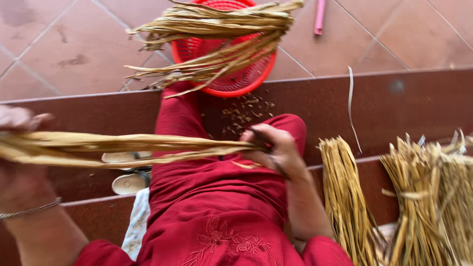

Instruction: The person sits on a tiled floor and uses shears to trim the ends of dried plant stems. Trimmed pieces fall onto the floor, and the person occasionally gathers the trimmed stems into a bundle.

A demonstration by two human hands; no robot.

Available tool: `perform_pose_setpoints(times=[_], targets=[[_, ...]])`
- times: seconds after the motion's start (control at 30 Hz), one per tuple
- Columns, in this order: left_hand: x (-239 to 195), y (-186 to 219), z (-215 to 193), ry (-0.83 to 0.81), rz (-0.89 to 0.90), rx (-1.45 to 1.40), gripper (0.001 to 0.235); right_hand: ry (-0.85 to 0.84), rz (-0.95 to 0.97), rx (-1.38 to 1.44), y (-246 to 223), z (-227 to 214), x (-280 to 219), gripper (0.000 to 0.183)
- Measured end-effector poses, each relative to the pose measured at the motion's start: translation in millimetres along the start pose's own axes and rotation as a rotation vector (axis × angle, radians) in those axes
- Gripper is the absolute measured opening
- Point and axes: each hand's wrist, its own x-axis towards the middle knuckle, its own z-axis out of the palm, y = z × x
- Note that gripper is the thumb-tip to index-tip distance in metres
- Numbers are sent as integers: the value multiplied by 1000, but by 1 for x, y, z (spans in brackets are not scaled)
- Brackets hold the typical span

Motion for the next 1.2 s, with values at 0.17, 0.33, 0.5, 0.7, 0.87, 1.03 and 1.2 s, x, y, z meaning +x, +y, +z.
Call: perform_pose_setpoints(times=[0.17,0.33,0.5,0.7,0.87,1.03,1.2], targets=[[9,-157,160,-189,-509,58,41,605,121,-104,-72,-48,-146,33],[-60,-294,303,-468,-1145,2,17,1075,559,-857,-118,-46,-293,27],[-167,-393,369,-628,-1438,94,16,1350,919,-871,-114,-39,-426,35],[-239,-501,400,-570,-1479,288,26,1653,774,-320,-70,-48,-517,25],[-245,-540,392,-496,-1479,332,30,1760,909,-778,-40,-62,-507,26],[-244,-546,380,-474,-1473,342,32,1497,694,-116,-12,-54,-431,20],[-224,-547,376,-553,-1420,404,42,1136,683,87,60,-71,-344,44]])
